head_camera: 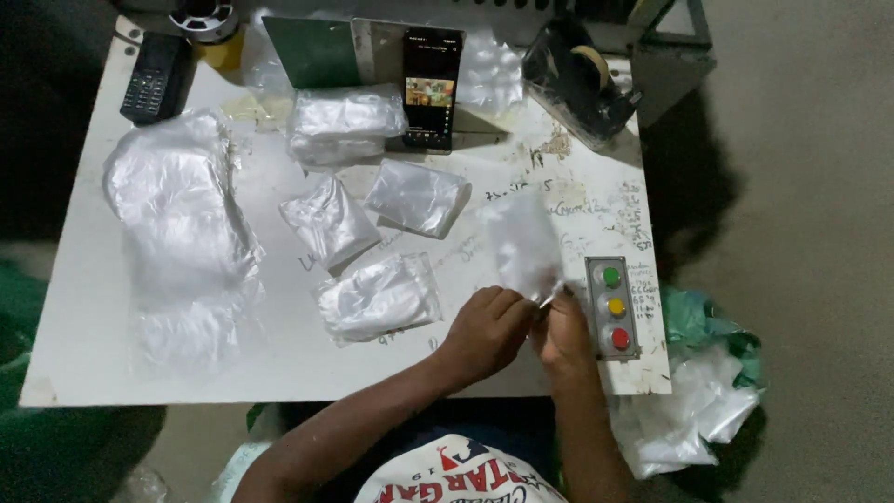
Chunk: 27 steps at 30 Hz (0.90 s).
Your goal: The person is folding small plastic bags and organizing them on a table in a packaging facility.
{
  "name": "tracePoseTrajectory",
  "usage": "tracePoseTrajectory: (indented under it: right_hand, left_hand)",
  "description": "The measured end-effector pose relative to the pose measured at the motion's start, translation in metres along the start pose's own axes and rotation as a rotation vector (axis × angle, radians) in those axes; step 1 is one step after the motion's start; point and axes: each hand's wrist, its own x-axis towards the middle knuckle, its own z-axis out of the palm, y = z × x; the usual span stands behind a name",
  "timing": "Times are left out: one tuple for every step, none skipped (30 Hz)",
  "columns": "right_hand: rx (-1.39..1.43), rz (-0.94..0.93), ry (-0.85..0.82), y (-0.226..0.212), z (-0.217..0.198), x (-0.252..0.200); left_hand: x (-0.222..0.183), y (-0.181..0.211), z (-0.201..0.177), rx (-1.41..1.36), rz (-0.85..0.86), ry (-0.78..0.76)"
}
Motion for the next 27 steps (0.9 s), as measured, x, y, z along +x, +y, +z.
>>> tracePoseTrajectory:
  right_hand:
    - [0.227,0.098,0.016,-0.017,0.023,-0.022]
    - [0.452,0.198,0.031,-0.035,0.045,-0.046]
    - [0.450,0.199,0.033,-0.039,0.052,-0.051]
    - [0.471,0.260,0.007,-0.043,0.059,-0.058]
    - [0.491,0.322,-0.018,-0.047,0.066,-0.065]
    - [0.489,0.318,-0.021,-0.028,0.046,-0.047]
    - [0.360,0.380,-0.126,-0.009,0.026,-0.028]
    - [0.228,0.446,-0.228,0.011,0.006,-0.012]
    - [0.226,0.448,-0.229,-0.010,0.011,-0.017]
    - [0.019,0.366,-0.215,-0.029,0.018,-0.021]
    - [-0.186,0.283,-0.198,-0.049,0.024,-0.026]
    - [-0.195,0.284,-0.209,-0.061,0.032,-0.030]
    - [-0.463,-0.045,-0.088,-0.071,0.041,-0.035]
    - [-0.719,-0.375,0.034,-0.080,0.049,-0.043]
    - [-0.726,-0.369,0.020,-0.078,0.052,-0.050]
    - [-1.173,-0.735,-0.055,-0.076,0.054,-0.057]
    - [-1.611,-1.110,-0.139,-0.075,0.056,-0.063]
    - [-1.612,-1.111,-0.135,-0.066,0.054,-0.064]
    - [-1.577,-0.974,-0.356,-0.058,0.052,-0.064]
    - [-1.530,-0.822,-0.565,-0.050,0.047,-0.066]
    - [-1.534,-0.817,-0.556,-0.056,0.041,-0.064]
    - [-1.163,-0.640,-0.446,-0.064,0.035,-0.057]
    - [-0.792,-0.463,-0.335,-0.072,0.030,-0.051]
    - [-0.793,-0.454,-0.328,-0.081,0.027,-0.049]
    - [-0.851,-0.504,-0.202,-0.090,0.025,-0.047]
    - [-0.911,-0.554,-0.085,-0.101,0.022,-0.042]
    - [-0.918,-0.545,-0.091,-0.094,0.012,-0.044]
  left_hand:
    - [0.006,0.005,-0.005,-0.025,-0.013,0.004]
    - [0.011,0.011,-0.011,-0.049,-0.029,0.009]
    - [0.005,0.009,-0.008,-0.050,-0.032,0.009]
    - [-0.001,0.008,-0.007,-0.087,-0.060,-0.050]
    - [-0.007,0.007,-0.005,-0.125,-0.088,-0.110]
    - [-0.008,0.004,-0.016,-0.123,-0.085,-0.105]
    - [-0.008,0.001,-0.028,-0.135,-0.120,-0.144]
    - [-0.011,0.001,-0.040,-0.146,-0.161,-0.184]
    - [-0.015,0.001,-0.048,-0.145,-0.163,-0.183]
    - [-0.019,-0.001,-0.057,-0.124,-0.286,-0.355]
    - [-0.022,-0.004,-0.066,-0.099,-0.408,-0.527]
    - [-0.027,-0.006,-0.063,-0.093,-0.415,-0.517]
    - [-0.032,-0.007,-0.059,0.002,-0.386,-0.578]
    - [-0.040,-0.007,-0.057,0.095,-0.364,-0.644]
    - [-0.044,-0.007,-0.050,0.097,-0.380,-0.640]
    - [-0.046,-0.010,-0.040,0.136,-0.386,-0.625]
    - [-0.047,-0.012,-0.030,0.175,-0.393,-0.610]
    - [-0.045,-0.012,-0.028,0.175,-0.389,-0.609]
    - [-0.042,-0.011,-0.025,0.152,-0.383,-0.491]
    - [-0.040,-0.008,-0.021,0.122,-0.375,-0.376]
    - [-0.051,-0.008,-0.010,0.114,-0.370,-0.379]
    - [-0.059,-0.011,0.003,0.151,-0.230,-0.319]
    - [-0.067,-0.015,0.016,0.188,-0.089,-0.257]
    - [-0.066,-0.018,0.022,0.180,-0.092,-0.264]
    - [-0.066,-0.022,0.029,0.137,-0.081,-0.258]
    - [-0.064,-0.026,0.038,0.099,-0.078,-0.245]
    - [-0.047,-0.006,0.017,0.096,-0.089,-0.245]
